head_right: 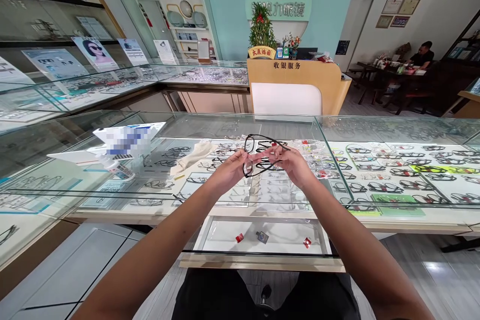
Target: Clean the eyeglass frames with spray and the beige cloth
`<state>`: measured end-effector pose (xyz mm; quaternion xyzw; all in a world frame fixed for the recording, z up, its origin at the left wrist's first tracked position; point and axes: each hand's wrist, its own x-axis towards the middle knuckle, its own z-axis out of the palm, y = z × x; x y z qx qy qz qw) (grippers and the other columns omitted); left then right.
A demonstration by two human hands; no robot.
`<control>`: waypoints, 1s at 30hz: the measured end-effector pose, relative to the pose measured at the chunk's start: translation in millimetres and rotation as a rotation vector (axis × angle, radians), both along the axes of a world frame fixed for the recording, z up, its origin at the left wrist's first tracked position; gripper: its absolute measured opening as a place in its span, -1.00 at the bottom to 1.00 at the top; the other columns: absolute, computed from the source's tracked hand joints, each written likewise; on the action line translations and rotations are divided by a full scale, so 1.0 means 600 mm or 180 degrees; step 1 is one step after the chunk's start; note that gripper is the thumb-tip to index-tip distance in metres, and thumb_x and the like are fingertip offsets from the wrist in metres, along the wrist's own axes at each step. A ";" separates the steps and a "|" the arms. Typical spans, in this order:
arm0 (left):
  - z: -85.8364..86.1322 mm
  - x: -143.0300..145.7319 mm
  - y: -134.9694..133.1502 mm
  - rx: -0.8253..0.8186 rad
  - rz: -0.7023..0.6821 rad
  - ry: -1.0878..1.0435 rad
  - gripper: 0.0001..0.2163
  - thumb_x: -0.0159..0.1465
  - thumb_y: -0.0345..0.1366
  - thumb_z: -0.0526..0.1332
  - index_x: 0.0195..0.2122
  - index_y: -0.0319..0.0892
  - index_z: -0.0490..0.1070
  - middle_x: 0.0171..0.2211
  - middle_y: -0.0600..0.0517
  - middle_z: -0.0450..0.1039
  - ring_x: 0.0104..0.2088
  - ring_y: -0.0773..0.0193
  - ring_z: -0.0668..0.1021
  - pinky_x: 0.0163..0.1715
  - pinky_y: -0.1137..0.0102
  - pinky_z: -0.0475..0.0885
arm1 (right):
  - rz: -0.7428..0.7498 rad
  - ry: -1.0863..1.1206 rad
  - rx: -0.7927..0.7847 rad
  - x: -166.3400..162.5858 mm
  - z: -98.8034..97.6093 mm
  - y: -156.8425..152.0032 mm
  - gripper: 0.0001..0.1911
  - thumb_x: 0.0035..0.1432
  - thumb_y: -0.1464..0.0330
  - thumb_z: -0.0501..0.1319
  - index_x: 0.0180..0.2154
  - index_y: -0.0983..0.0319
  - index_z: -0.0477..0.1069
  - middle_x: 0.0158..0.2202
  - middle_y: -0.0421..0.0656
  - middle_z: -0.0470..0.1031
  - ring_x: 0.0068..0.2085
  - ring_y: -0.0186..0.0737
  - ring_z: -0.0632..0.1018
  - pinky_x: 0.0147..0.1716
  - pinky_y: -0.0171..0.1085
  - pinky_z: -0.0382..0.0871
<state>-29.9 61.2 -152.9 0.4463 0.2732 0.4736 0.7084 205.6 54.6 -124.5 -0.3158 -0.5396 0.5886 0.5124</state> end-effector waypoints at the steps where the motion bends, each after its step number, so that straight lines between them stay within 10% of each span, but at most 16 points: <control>1: -0.002 -0.001 0.002 -0.0034 0.0043 -0.0055 -0.56 0.22 0.01 0.55 -0.33 -0.11 0.33 -0.24 -0.01 0.61 0.13 0.01 0.63 -0.16 0.35 0.31 | 0.0132 -0.0082 0.0086 0.001 0.002 -0.001 -0.91 -0.02 0.28 0.30 -0.45 0.14 0.43 0.02 -0.04 0.72 0.20 0.17 0.63 0.18 0.17 0.51; 7: -0.001 -0.005 0.008 -0.0228 0.0238 -0.0294 -0.61 0.20 -0.09 0.57 -0.33 -0.10 0.36 -0.38 0.03 0.50 0.10 -0.04 0.64 -0.22 0.34 0.31 | 0.1058 -0.0472 0.0735 -0.003 0.004 -0.007 -0.50 -0.06 0.44 0.33 -0.02 0.04 0.52 0.32 -0.16 0.54 0.45 0.02 0.41 0.51 0.16 0.08; 14: 0.002 -0.007 0.007 -0.0204 0.0249 -0.0330 -0.62 0.20 -0.09 0.57 -0.33 -0.11 0.38 -0.33 0.05 0.51 -0.03 0.11 0.63 -0.23 0.35 0.35 | 0.1183 -0.0973 0.1258 0.000 0.013 -0.018 -0.32 0.09 0.33 0.40 0.26 -0.01 0.40 0.38 -0.10 0.41 0.50 -0.01 0.33 0.53 0.15 0.07; 22: 0.006 -0.012 0.006 0.0246 0.0106 0.0096 -0.61 0.30 -0.02 0.49 -0.32 -0.12 0.34 -0.12 -0.04 0.61 -0.01 0.15 0.59 -0.14 0.36 0.35 | 0.1047 -0.1604 0.1232 0.005 0.015 -0.024 -0.37 0.22 0.37 0.36 0.29 -0.04 0.36 0.46 -0.12 0.29 0.53 0.03 0.24 0.52 0.18 0.02; 30: 0.005 -0.011 0.008 0.0099 0.0222 -0.0285 -0.61 0.24 -0.09 0.54 -0.36 -0.13 0.35 -0.40 0.09 0.40 -0.34 0.30 0.44 -0.25 0.38 0.28 | 0.0668 -0.1958 0.1610 -0.017 -0.003 -0.038 -0.44 0.34 0.31 0.30 0.31 0.02 0.24 0.51 -0.03 0.18 0.59 0.01 0.12 0.54 0.14 -0.03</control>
